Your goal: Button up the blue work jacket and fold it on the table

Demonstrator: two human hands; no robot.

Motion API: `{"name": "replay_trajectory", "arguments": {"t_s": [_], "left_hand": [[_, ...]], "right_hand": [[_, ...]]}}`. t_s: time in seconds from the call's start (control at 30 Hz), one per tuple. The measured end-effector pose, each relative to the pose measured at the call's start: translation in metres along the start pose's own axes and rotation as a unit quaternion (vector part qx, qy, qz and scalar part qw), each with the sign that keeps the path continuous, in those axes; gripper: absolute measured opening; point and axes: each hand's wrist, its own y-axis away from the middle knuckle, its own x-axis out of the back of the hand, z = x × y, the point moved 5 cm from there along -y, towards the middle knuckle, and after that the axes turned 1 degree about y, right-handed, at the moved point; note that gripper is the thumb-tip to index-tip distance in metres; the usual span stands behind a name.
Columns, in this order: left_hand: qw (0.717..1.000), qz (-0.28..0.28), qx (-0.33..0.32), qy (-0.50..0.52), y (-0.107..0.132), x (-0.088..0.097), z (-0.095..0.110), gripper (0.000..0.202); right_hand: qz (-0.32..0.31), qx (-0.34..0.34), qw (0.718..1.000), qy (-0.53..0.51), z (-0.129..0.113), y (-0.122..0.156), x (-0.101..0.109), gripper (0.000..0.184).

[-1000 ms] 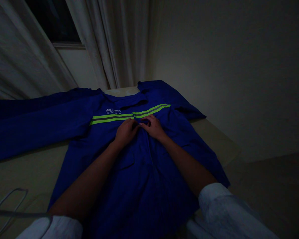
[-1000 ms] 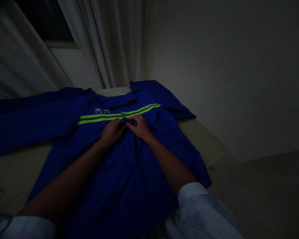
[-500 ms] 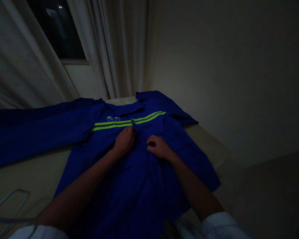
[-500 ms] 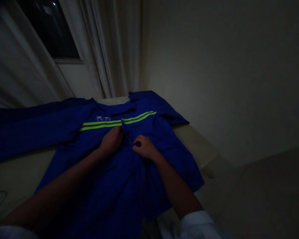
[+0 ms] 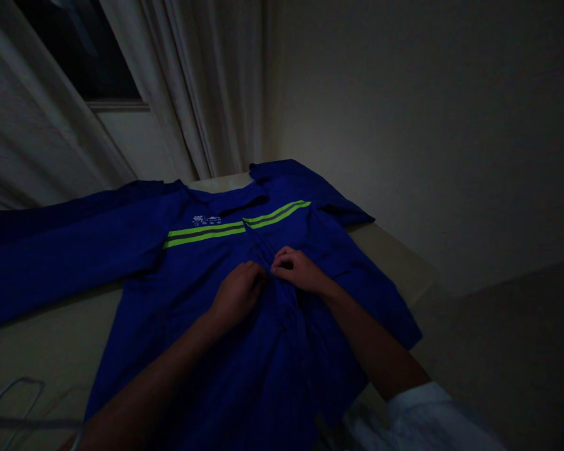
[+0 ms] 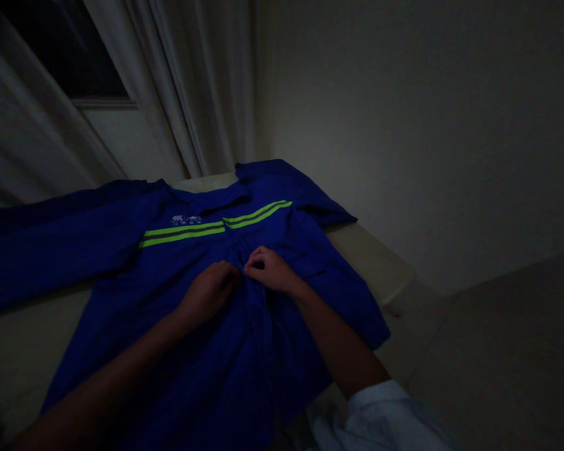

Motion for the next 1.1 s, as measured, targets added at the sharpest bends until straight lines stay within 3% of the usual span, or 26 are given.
{"name": "replay_trajectory", "arguments": {"t_s": [0.33,0.5,0.67,0.87,1.0,1.1], "left_hand": [[0.995,0.074,-0.04,-0.046,0.01,-0.001,0.004,0.007],[0.993,0.076,-0.063,-0.059,0.011,-0.002,0.007,0.024],[0.995,0.092,-0.038,-0.012,0.01,0.002,0.003,0.021],[0.994,0.041,0.019,0.099,0.007,0.009,-0.002,0.016],[0.998,0.039,0.016,0.048,0.005,0.014,0.001,0.018],[0.999,0.008,0.032,0.043,0.004,0.012,-0.004,0.016]], "right_hand": [[-0.023,0.015,1.0,-0.007,-0.007,0.003,-0.002,0.013],[-0.034,0.001,0.999,-0.013,-0.007,0.003,-0.006,0.008],[-0.027,0.015,1.0,0.005,-0.011,0.005,-0.007,0.015],[-0.027,0.03,0.998,0.041,-0.016,0.009,-0.008,0.012],[-0.035,0.052,0.996,0.069,-0.018,0.01,-0.011,0.013],[-0.039,0.057,0.994,0.083,-0.018,0.01,-0.013,0.013]]}}
